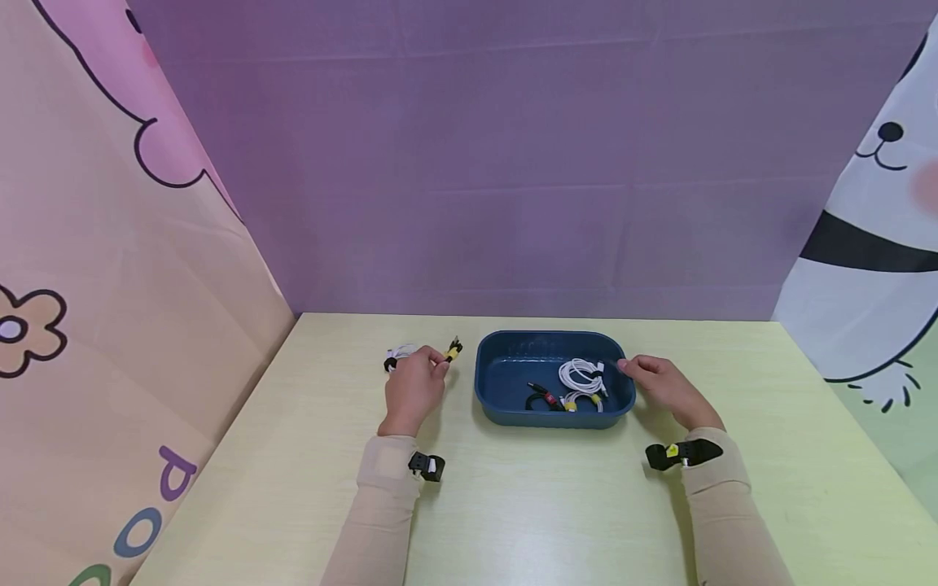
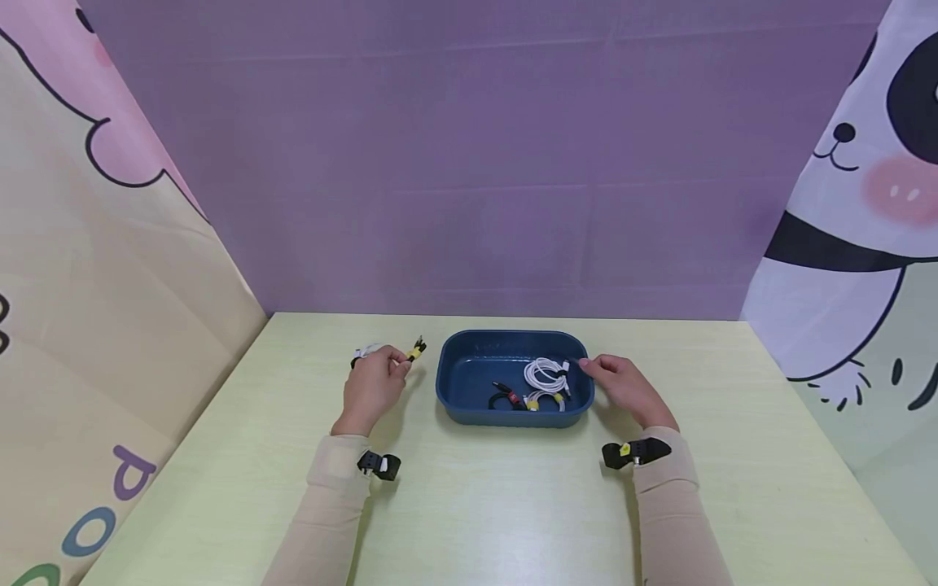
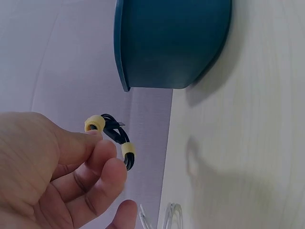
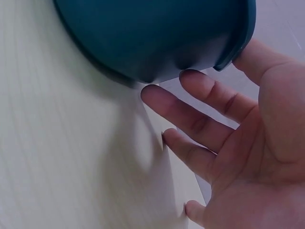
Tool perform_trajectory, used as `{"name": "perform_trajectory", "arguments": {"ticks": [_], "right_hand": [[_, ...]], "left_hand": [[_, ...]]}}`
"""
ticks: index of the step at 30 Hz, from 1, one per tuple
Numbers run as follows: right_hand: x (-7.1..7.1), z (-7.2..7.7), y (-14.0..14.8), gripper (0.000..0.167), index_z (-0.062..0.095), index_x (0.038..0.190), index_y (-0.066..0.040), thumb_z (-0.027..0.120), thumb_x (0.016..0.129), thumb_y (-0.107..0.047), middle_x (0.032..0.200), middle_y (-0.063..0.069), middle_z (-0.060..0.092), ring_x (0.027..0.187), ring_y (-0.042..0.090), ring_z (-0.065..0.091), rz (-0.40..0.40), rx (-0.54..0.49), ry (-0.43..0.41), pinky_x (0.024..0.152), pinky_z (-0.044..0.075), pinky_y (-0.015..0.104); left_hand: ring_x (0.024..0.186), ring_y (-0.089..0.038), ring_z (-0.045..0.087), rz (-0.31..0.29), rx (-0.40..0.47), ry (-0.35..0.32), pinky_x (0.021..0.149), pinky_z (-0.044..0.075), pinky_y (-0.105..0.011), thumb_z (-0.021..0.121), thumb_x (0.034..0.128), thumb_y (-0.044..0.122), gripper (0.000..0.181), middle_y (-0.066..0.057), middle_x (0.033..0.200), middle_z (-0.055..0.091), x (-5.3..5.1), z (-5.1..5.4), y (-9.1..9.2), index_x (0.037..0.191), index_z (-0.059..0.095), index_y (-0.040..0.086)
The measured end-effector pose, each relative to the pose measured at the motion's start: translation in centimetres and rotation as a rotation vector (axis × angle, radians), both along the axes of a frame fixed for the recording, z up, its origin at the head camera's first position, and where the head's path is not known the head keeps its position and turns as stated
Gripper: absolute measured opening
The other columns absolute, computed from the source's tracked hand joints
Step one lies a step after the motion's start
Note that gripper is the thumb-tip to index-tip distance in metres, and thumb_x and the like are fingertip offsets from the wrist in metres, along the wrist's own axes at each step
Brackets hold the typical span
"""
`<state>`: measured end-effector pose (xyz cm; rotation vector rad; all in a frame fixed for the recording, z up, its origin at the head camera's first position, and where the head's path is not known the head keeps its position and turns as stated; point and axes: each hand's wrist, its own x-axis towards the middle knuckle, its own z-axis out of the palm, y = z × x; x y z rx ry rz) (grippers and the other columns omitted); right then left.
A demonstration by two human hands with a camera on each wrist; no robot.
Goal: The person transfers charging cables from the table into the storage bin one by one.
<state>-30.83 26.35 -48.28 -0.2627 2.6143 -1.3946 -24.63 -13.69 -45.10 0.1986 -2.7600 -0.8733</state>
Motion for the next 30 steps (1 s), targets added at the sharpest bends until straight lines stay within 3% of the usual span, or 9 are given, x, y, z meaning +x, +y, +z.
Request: {"name": "perform_trajectory", "arguments": {"ticks": [19, 30], "right_hand": [[0.75, 0.72, -0.22, 0.054, 0.065, 0.103, 0.0, 0.05, 0.105, -0.052, 0.11, 0.01, 0.056, 0.11, 0.027, 0.046, -0.001, 0.017, -0.04, 0.092, 0.036, 0.038], [0.53, 0.55, -0.24, 0.056, 0.064, 0.107, 0.001, 0.049, 0.105, -0.053, 0.12, 0.018, 0.056, 0.12, 0.032, 0.046, -0.002, 0.013, -0.054, 0.107, 0.035, 0.052]], "left_hand": [[0.06, -0.018, 0.054, -0.036, 0.017, 0.053, 0.052, 0.036, -0.029, 0.068, 0.0986, 0.021, 0.011, -0.003, 0.072, 0.062, -0.01, 0.25, 0.37, 0.1, 0.07, 0.01], [0.059, -0.018, 0.053, -0.045, 0.018, 0.136, 0.052, 0.035, -0.03, 0.069, 0.0983, 0.02, 0.01, -0.002, 0.07, 0.061, 0.0, 0.44, 0.67, 0.1, 0.07, 0.01]]}}
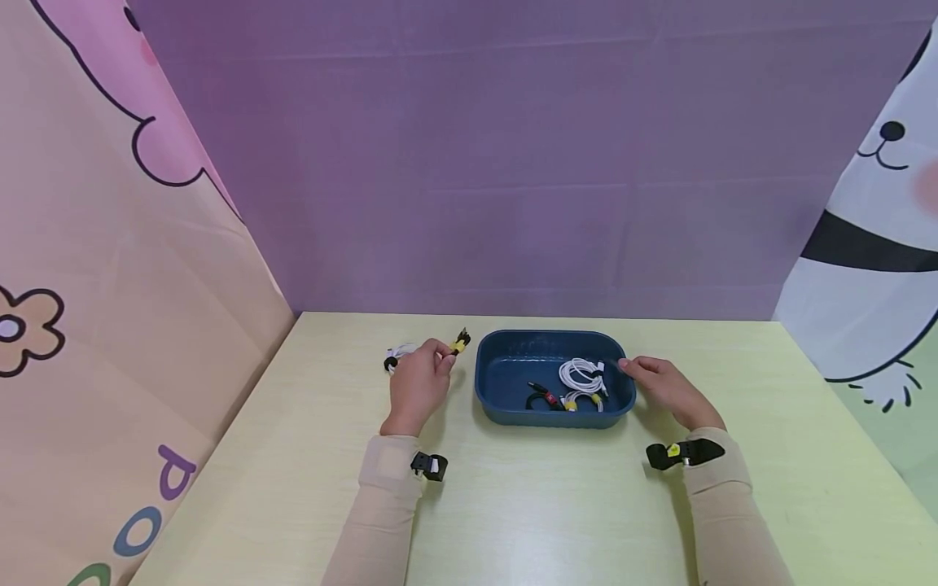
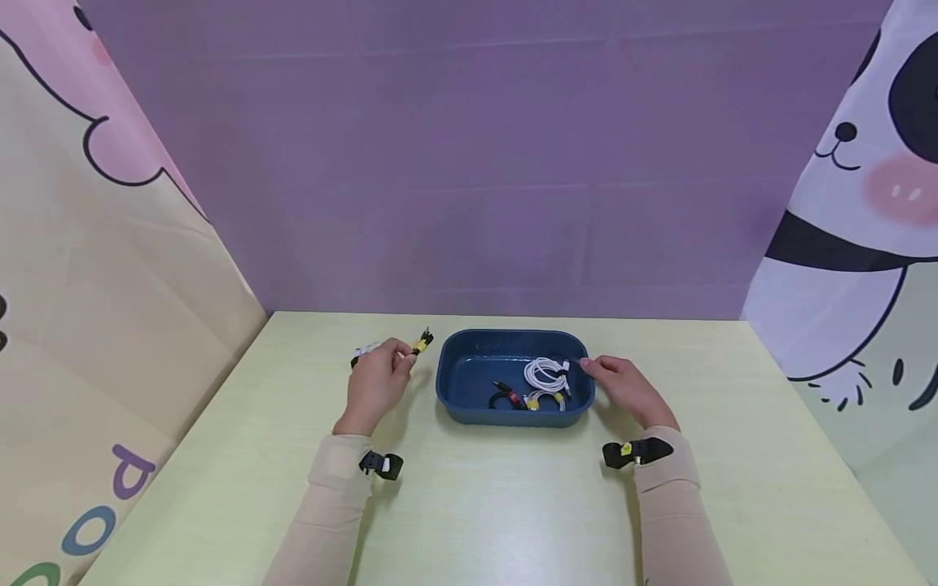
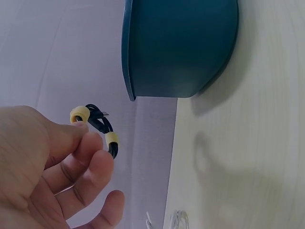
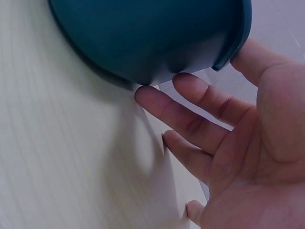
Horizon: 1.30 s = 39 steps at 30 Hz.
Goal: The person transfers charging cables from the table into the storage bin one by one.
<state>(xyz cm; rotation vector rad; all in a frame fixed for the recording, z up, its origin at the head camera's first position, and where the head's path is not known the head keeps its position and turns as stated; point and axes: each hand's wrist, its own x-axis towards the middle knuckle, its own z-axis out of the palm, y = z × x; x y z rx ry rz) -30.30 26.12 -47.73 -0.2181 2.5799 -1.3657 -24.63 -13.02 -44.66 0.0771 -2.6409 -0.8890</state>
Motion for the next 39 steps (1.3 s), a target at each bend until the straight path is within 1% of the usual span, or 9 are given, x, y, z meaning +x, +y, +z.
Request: {"name": "perform_trajectory", "arguments": {"ticks": [5, 11, 15, 19, 23, 39], "right_hand": [[0.1, 0.0, 0.0, 0.056, 0.064, 0.109, 0.002, 0.05, 0.105, -0.052, 0.122, 0.018, 0.056, 0.122, 0.032, 0.045, 0.002, -0.01, -0.002, 0.109, 0.033, 0.053], [0.0, 0.0, 0.0, 0.055, 0.064, 0.119, 0.002, 0.048, 0.106, -0.049, 0.131, 0.022, 0.056, 0.13, 0.037, 0.044, 0.02, -0.019, -0.011, 0.114, 0.03, 0.062], [-0.2, -0.2, 0.1, 0.056, 0.062, 0.128, 0.003, 0.047, 0.107, -0.047, 0.139, 0.025, 0.054, 0.138, 0.042, 0.042, 0.025, -0.023, -0.024, 0.117, 0.027, 0.065], [-0.3, -0.3, 0.1, 0.059, 0.058, 0.136, 0.004, 0.045, 0.108, -0.046, 0.147, 0.028, 0.051, 0.145, 0.046, 0.037, 0.031, -0.016, -0.03, 0.118, 0.024, 0.066], [-0.2, -0.2, 0.0, 0.062, 0.055, 0.141, 0.004, 0.045, 0.108, -0.048, 0.151, 0.028, 0.048, 0.147, 0.048, 0.034, 0.035, -0.008, -0.034, 0.119, 0.023, 0.066], [0.1, 0.1, -0.1, 0.064, 0.052, 0.144, 0.004, 0.045, 0.108, -0.048, 0.154, 0.029, 0.045, 0.149, 0.049, 0.03, 0.044, -0.022, -0.046, 0.12, 0.021, 0.067]], "left_hand": [[0.058, -0.017, 0.051, -0.014, 0.006, 0.026, 0.052, 0.034, -0.029, 0.069, 0.0983, 0.019, 0.009, -0.002, 0.069, 0.06, 0.0, 0.1, 0.2, 0.1, 0.07, 0.01], [0.056, -0.017, 0.05, -0.027, 0.009, 0.063, 0.052, 0.033, -0.028, 0.069, 0.0982, 0.019, 0.01, -0.002, 0.068, 0.06, 0.0, 0.0, 0.3, 0.1, 0.07, 0.009], [0.057, -0.017, 0.05, -0.029, 0.009, 0.087, 0.053, 0.034, -0.028, 0.069, 0.098, 0.019, 0.01, -0.002, 0.068, 0.06, 0.0, -0.1, 0.4, 0.1, 0.07, 0.009], [0.057, -0.017, 0.051, -0.026, 0.009, 0.087, 0.053, 0.034, -0.029, 0.069, 0.0982, 0.02, 0.01, -0.002, 0.069, 0.061, 0.0, -0.1, 0.5, 0.101, 0.07, 0.01], [0.057, -0.017, 0.05, -0.03, 0.027, 0.075, 0.053, 0.033, -0.029, 0.069, 0.0985, 0.021, 0.011, -0.002, 0.069, 0.06, 0.1, 0.1, 0.6, 0.102, 0.07, 0.011], [0.056, -0.016, 0.05, -0.055, 0.034, 0.093, 0.049, 0.032, -0.027, 0.068, 0.099, 0.02, 0.011, -0.002, 0.07, 0.06, 0.2, 0.3, 1.2, 0.102, 0.071, 0.01]]}}
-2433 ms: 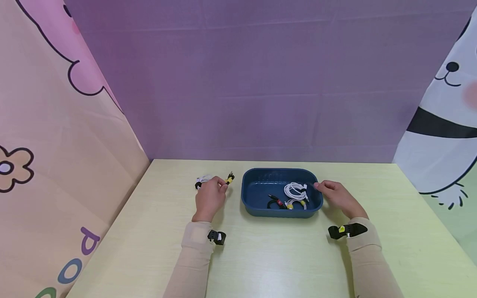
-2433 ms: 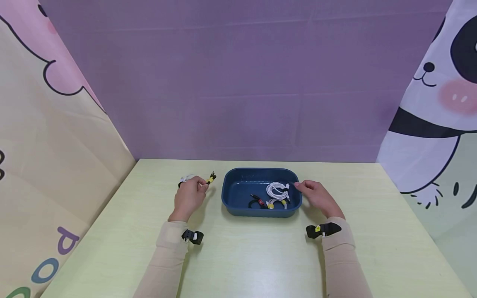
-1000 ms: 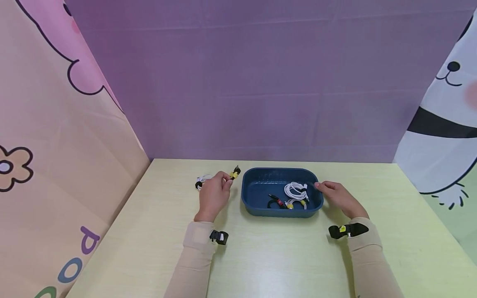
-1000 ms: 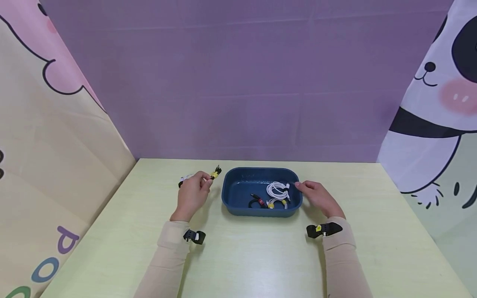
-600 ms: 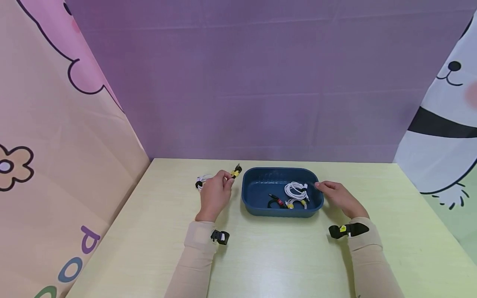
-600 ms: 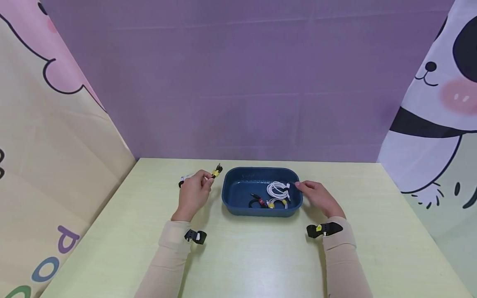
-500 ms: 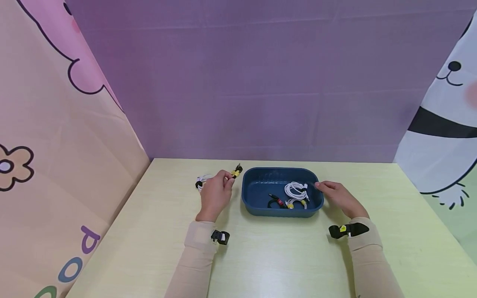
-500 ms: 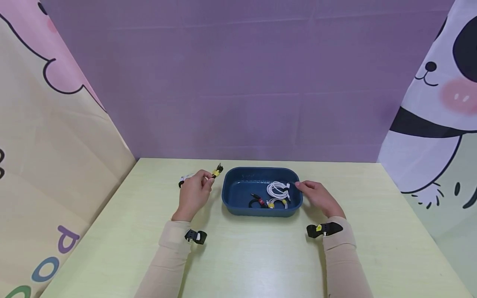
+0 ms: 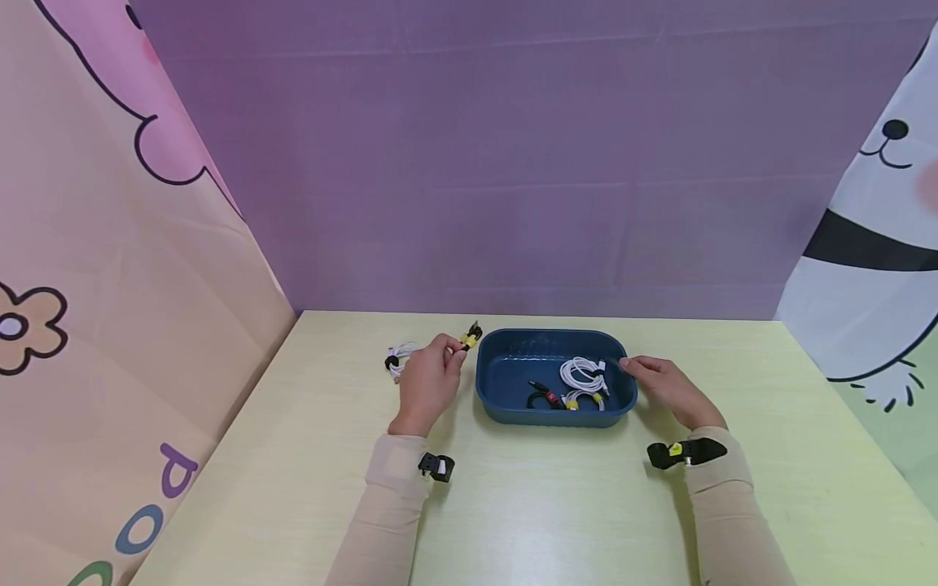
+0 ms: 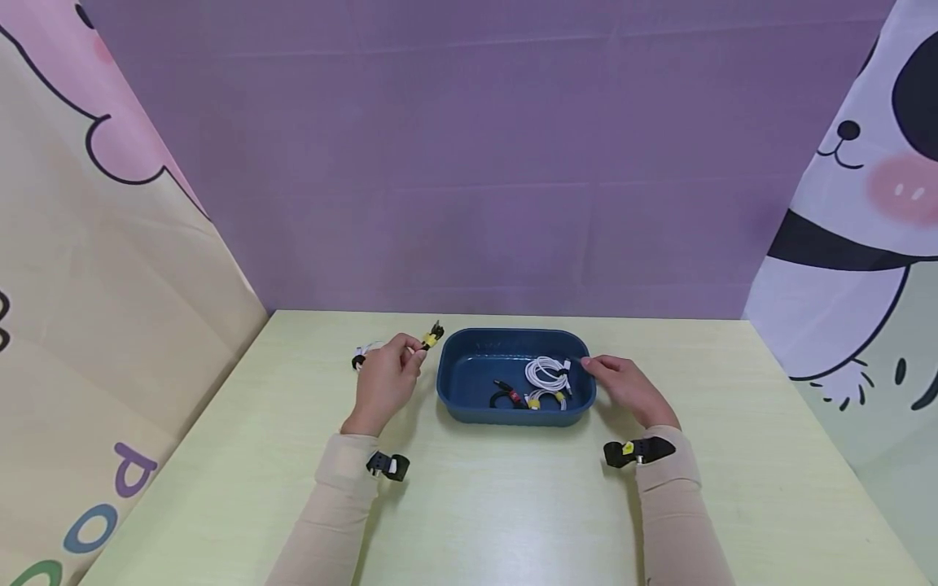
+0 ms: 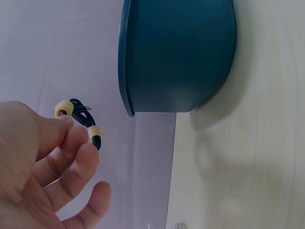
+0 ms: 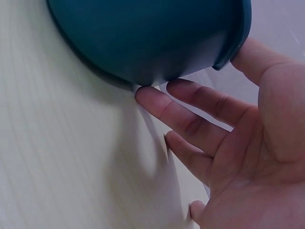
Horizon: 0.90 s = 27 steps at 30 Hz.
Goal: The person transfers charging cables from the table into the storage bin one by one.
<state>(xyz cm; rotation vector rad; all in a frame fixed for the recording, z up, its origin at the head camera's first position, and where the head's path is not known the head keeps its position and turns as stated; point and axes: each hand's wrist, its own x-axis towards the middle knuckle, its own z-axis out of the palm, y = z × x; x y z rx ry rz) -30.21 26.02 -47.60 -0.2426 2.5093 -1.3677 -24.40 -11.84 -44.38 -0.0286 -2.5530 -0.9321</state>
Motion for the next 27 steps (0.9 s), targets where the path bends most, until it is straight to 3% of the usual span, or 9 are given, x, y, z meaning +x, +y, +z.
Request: {"name": "perform_trajectory", "arguments": {"ticks": [27], "right_hand": [[0.1, 0.2, 0.1, 0.07, 0.047, 0.148, 0.004, 0.044, 0.107, -0.052, 0.159, 0.028, 0.039, 0.152, 0.049, 0.025, -0.003, 0.009, -0.034, 0.121, 0.018, 0.067]], "left_hand": [[0.056, -0.014, 0.048, -0.066, -0.037, 0.025, 0.052, 0.034, -0.027, 0.069, 0.0987, 0.02, 0.01, -0.001, 0.068, 0.059, 0.0, -0.1, 1.3, 0.102, 0.07, 0.01]]}}
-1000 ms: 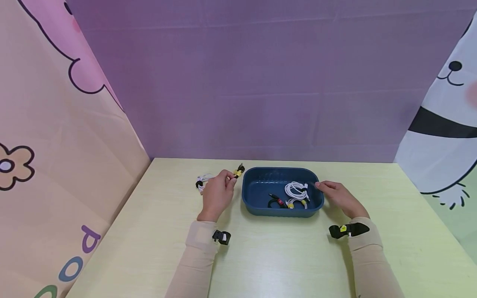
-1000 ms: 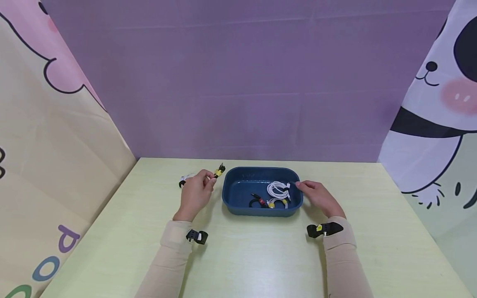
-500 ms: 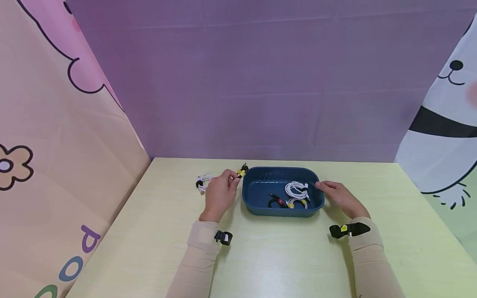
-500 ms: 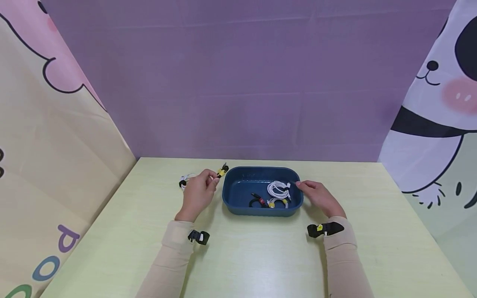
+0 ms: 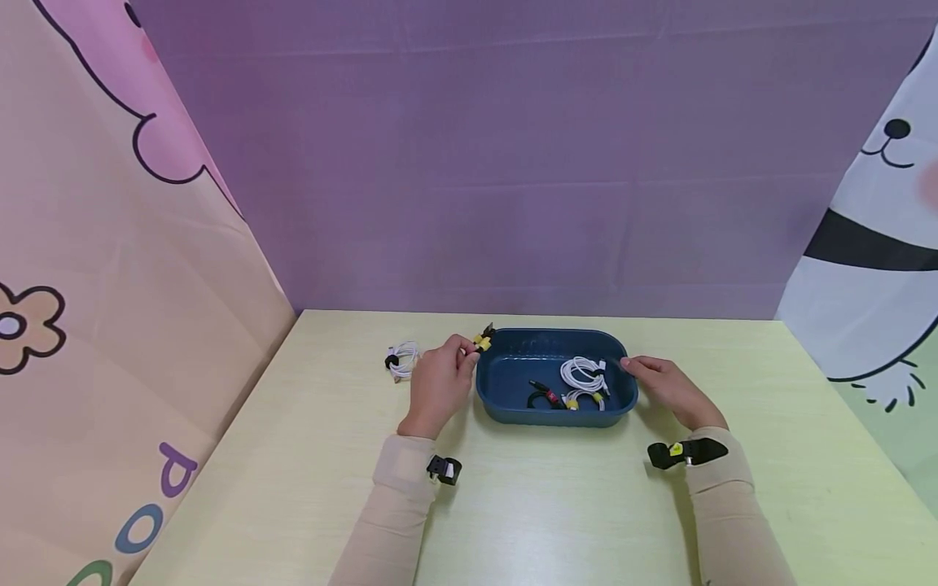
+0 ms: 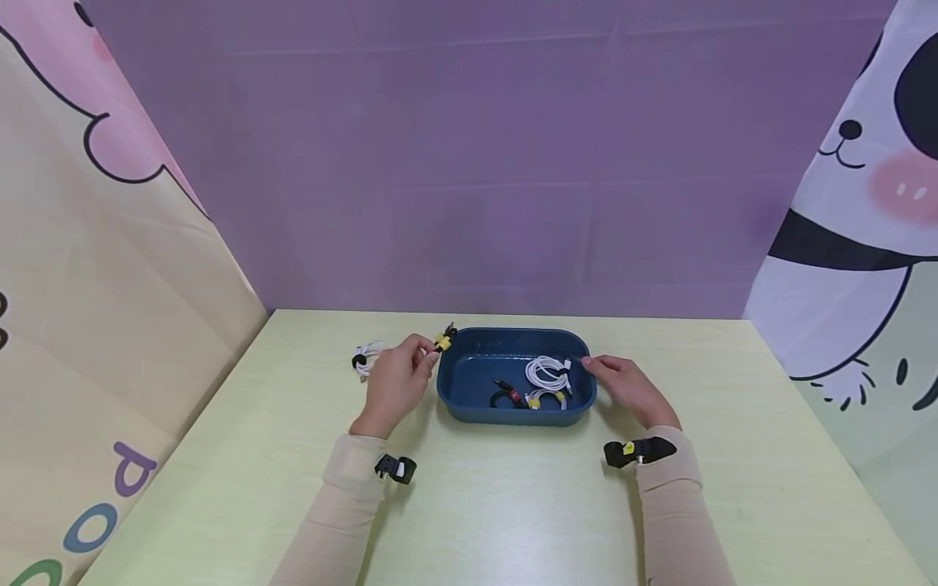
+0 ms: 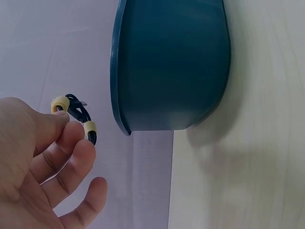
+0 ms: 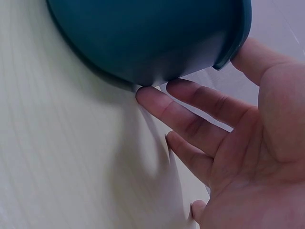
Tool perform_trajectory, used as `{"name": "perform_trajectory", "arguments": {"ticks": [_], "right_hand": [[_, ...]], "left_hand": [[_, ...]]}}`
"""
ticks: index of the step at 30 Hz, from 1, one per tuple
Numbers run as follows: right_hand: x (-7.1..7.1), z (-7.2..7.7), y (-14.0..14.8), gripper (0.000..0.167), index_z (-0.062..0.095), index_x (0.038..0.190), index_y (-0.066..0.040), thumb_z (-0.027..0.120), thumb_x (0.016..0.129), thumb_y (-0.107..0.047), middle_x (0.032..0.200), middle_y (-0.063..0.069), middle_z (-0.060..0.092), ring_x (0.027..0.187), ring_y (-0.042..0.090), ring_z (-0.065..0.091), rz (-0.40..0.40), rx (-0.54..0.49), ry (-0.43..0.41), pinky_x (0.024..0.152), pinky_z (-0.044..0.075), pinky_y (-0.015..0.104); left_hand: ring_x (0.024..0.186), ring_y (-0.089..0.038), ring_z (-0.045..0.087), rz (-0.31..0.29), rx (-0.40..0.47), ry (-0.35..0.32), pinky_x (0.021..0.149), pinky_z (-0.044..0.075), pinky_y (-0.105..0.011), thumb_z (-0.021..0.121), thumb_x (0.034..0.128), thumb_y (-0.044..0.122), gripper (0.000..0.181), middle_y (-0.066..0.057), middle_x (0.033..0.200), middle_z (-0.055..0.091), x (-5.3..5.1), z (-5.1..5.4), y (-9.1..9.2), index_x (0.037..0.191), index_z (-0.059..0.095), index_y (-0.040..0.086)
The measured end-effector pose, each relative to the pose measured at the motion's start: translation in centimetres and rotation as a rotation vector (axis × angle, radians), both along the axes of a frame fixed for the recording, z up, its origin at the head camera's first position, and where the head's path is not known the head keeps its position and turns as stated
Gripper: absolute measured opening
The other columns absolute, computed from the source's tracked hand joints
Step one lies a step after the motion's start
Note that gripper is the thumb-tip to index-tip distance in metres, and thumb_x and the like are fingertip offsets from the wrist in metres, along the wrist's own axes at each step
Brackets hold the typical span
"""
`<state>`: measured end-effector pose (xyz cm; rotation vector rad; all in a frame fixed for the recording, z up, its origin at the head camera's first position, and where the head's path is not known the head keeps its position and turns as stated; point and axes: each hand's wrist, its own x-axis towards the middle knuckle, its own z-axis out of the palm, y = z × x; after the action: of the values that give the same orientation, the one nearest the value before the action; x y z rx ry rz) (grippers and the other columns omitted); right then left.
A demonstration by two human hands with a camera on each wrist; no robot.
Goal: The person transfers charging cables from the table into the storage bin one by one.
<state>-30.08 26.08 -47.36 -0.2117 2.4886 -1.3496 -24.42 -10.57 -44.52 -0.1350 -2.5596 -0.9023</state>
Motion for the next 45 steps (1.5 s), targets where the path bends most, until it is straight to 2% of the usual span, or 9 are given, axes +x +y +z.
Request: {"name": "perform_trajectory", "arguments": {"ticks": [10, 23, 34, 45], "right_hand": [[-0.2, -0.2, 0.0, 0.067, 0.046, 0.149, 0.004, 0.044, 0.108, -0.049, 0.159, 0.029, 0.038, 0.152, 0.05, 0.023, -0.003, -0.011, -0.007, 0.121, 0.017, 0.067], [-0.1, -0.3, 0.1, 0.07, 0.05, 0.147, 0.002, 0.047, 0.105, -0.054, 0.158, 0.027, 0.041, 0.153, 0.048, 0.025, -0.008, -0.017, 0.005, 0.122, 0.017, 0.066], [-0.1, -0.4, 0.1, 0.069, 0.052, 0.145, 0.002, 0.047, 0.105, -0.054, 0.157, 0.027, 0.043, 0.152, 0.047, 0.027, -0.012, -0.011, 0.017, 0.122, 0.018, 0.065], [-0.2, -0.5, 0.2, 0.07, 0.051, 0.146, 0.003, 0.047, 0.105, -0.054, 0.156, 0.028, 0.044, 0.151, 0.048, 0.029, -0.005, -0.003, 0.032, 0.122, 0.02, 0.065]], "left_hand": [[0.057, -0.013, 0.05, -0.017, -0.017, -0.001, 0.052, 0.036, -0.027, 0.069, 0.0989, 0.021, 0.01, 0.0, 0.07, 0.061, 0.1, 0.0, 0.4, 0.102, 0.07, 0.011], [0.056, -0.012, 0.05, -0.047, -0.088, -0.006, 0.051, 0.037, -0.026, 0.067, 0.1002, 0.023, 0.011, 0.002, 0.069, 0.061, 0.4, -0.2, 1.2, 0.102, 0.068, 0.012], [0.058, -0.011, 0.053, -0.071, -0.114, 0.056, 0.057, 0.04, -0.027, 0.069, 0.0987, 0.023, 0.01, 0.004, 0.068, 0.064, 0.4, -0.5, 1.7, 0.099, 0.07, 0.013], [0.063, -0.012, 0.056, -0.093, -0.109, 0.042, 0.063, 0.044, -0.028, 0.072, 0.0969, 0.022, 0.009, 0.002, 0.074, 0.067, 0.4, -0.8, 2.1, 0.098, 0.072, 0.013]]}}
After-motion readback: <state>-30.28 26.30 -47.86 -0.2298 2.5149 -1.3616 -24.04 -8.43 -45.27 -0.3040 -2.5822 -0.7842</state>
